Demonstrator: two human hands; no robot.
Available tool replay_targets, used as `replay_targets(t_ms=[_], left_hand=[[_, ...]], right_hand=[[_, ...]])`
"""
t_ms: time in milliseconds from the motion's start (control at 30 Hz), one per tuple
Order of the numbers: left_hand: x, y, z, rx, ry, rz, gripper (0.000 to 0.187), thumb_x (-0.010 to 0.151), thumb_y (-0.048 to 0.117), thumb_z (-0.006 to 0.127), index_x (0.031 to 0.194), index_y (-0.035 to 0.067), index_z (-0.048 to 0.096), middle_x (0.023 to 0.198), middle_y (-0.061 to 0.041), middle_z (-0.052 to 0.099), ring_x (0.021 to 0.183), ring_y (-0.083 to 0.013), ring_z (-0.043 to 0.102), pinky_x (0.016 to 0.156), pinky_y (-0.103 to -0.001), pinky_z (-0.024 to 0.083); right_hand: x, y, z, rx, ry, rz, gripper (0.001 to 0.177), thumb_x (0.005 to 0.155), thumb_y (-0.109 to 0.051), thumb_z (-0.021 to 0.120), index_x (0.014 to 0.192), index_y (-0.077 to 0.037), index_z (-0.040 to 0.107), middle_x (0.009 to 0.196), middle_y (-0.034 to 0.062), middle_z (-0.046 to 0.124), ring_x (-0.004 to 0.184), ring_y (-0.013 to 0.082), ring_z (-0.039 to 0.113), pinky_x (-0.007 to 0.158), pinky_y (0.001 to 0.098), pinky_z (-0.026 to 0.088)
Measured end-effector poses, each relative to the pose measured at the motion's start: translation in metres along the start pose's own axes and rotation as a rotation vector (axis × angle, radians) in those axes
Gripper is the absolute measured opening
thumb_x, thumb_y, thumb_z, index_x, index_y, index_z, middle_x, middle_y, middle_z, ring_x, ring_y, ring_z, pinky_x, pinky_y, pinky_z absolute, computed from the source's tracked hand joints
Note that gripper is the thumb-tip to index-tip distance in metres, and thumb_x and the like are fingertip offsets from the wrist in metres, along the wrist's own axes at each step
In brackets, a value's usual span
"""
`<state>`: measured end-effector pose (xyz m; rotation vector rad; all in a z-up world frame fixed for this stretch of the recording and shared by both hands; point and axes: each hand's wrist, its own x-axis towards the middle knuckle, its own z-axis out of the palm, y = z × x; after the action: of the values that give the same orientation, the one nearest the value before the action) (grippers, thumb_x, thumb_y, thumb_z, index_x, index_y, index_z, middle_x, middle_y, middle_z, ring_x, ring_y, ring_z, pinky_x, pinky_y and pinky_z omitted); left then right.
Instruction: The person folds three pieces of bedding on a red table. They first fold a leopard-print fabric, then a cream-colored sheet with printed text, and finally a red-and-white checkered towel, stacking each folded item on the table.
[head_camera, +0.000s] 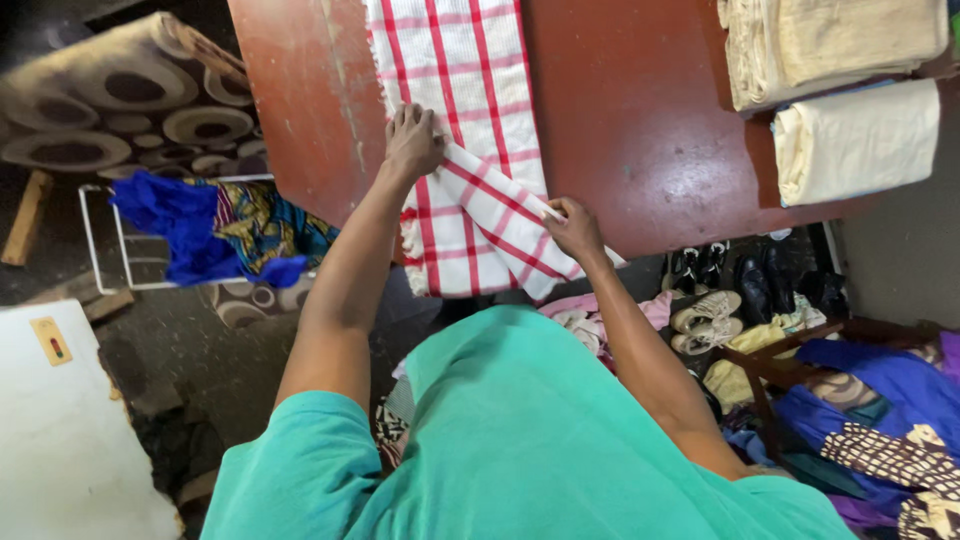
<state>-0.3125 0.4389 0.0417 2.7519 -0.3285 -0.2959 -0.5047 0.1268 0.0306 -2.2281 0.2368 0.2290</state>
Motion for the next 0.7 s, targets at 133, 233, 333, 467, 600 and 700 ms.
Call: replay_targets(t_ms=[133, 233, 333, 467, 600, 700], left_hand=[[-0.028, 0.02, 0.032, 0.047, -0.009, -0.036, 0.061, 0.089, 0.026, 0.069, 0.143, 0.008, 0.047, 0.158, -0.023, 0.031, 0.15, -0.0424, 0.019, 0.118, -0.058, 0.014], [-0.046, 0.039, 0.048, -0.029, -0.038, 0.081, 0.07, 0.086, 0.012, 0.062, 0.154, 0.011, 0.044, 0.16, -0.017, 0.038, 0.155, -0.0379, 0.025, 0.126, -0.052, 0.022], [-0.052, 0.056, 0.06, -0.056, -0.091, 0.08, 0.071, 0.084, 0.008, 0.059, 0.153, 0.013, 0.043, 0.162, -0.016, 0.035, 0.154, -0.0376, 0.023, 0.124, -0.054, 0.022], [-0.049, 0.064, 0.061, 0.118, -0.092, 0.038, 0.064, 0.091, 0.011, 0.056, 0.152, 0.008, 0.04, 0.159, -0.02, 0.035, 0.152, -0.0418, 0.021, 0.122, -0.06, 0.017], [-0.053, 0.061, 0.056, 0.12, -0.024, 0.039, 0.068, 0.082, 0.006, 0.057, 0.148, 0.008, 0.04, 0.157, -0.021, 0.034, 0.148, -0.0405, 0.023, 0.115, -0.06, 0.02], [-0.067, 0.056, 0.051, -0.099, 0.136, -0.055, 0.06, 0.085, 0.007, 0.055, 0.145, 0.008, 0.05, 0.157, -0.022, 0.04, 0.144, -0.0395, 0.038, 0.117, -0.05, 0.034]], right_hand=[[-0.023, 0.028, -0.015, 0.012, 0.049, -0.072, 0.032, 0.09, -0.03, 0.076, 0.11, -0.006, 0.073, 0.104, 0.0158, 0.076, 0.099, 0.0305, 0.075, 0.087, 0.0413, 0.057], [-0.033, 0.036, -0.025, -0.02, 0.048, -0.053, 0.032, 0.088, -0.029, 0.075, 0.112, -0.007, 0.074, 0.104, 0.0153, 0.076, 0.098, 0.0317, 0.074, 0.085, 0.0422, 0.056], [-0.047, 0.04, -0.032, -0.055, 0.077, -0.054, 0.03, 0.089, -0.028, 0.075, 0.111, -0.009, 0.075, 0.104, 0.0148, 0.077, 0.097, 0.032, 0.074, 0.084, 0.0426, 0.056], [-0.068, 0.032, -0.041, -0.102, 0.103, -0.085, 0.028, 0.089, -0.026, 0.077, 0.106, -0.005, 0.075, 0.098, 0.0158, 0.076, 0.091, 0.0327, 0.073, 0.081, 0.0432, 0.055], [-0.095, 0.005, -0.044, -0.029, 0.111, -0.214, 0.023, 0.092, -0.022, 0.077, 0.103, -0.001, 0.073, 0.093, 0.0169, 0.074, 0.082, 0.0315, 0.071, 0.076, 0.0419, 0.055], [-0.119, -0.037, -0.038, 0.054, 0.103, -0.3, 0.024, 0.092, -0.019, 0.074, 0.107, 0.0, 0.072, 0.095, 0.0164, 0.072, 0.081, 0.0285, 0.071, 0.072, 0.0391, 0.056]])
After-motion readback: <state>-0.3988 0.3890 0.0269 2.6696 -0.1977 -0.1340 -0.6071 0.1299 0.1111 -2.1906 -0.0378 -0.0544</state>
